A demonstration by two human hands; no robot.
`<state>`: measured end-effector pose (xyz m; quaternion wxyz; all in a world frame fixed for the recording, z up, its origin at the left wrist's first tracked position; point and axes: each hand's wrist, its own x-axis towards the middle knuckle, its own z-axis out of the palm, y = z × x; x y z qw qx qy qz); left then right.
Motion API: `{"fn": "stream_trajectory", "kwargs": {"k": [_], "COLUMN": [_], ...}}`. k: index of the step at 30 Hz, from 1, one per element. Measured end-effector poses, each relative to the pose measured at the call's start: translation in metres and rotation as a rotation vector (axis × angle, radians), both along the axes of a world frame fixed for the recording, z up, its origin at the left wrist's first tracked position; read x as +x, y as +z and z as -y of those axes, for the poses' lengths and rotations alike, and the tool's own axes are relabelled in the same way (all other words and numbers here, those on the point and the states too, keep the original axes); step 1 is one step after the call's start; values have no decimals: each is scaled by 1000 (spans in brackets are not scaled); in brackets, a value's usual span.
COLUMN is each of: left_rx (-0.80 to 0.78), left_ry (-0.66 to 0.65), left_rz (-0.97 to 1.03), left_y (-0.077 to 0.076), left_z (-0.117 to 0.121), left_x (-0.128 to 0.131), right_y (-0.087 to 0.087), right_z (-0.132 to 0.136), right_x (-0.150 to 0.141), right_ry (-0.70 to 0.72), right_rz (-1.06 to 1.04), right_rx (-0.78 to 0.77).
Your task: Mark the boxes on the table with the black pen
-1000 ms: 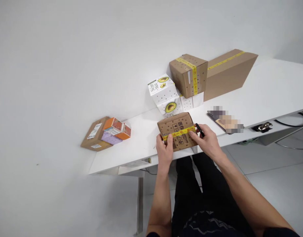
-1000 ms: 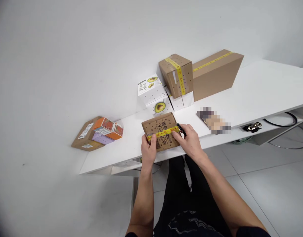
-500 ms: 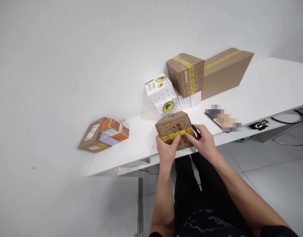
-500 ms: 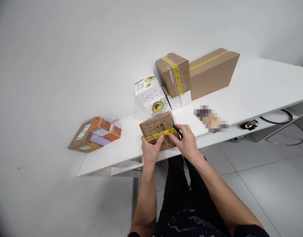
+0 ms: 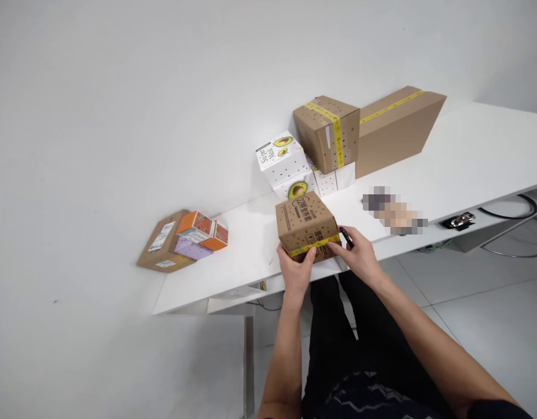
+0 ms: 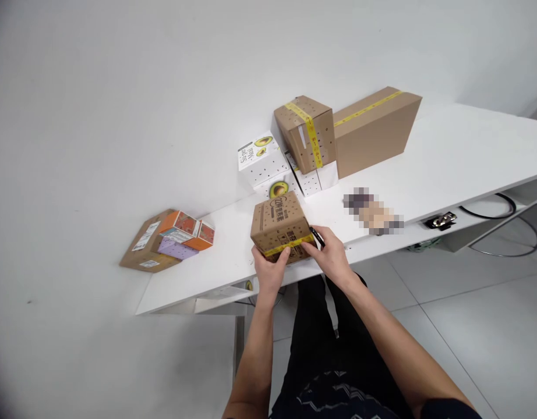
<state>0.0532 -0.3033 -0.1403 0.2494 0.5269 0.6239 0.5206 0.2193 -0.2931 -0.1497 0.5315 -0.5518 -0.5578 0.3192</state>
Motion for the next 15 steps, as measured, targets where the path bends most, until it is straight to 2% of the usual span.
{"fn": "stream_trajectory", "kwargs": {"k": [3,6,15], "left_rx": [-34,-53,-19], "left_ry": [28,39,-66], "left_rz": [-20,-49,-33], "left_y": [-24,-36,-35], "left_z": [0,1,2], "left_x": [-5,-8,-20], "right_y": [-11,-15,-23], "right_z": [4,7,-1], "right_x": [0,1,0], "right_ry": [39,86,-18], "right_rz": [-78,-133,-55], "right_rx": [-116,-183,-127]}}
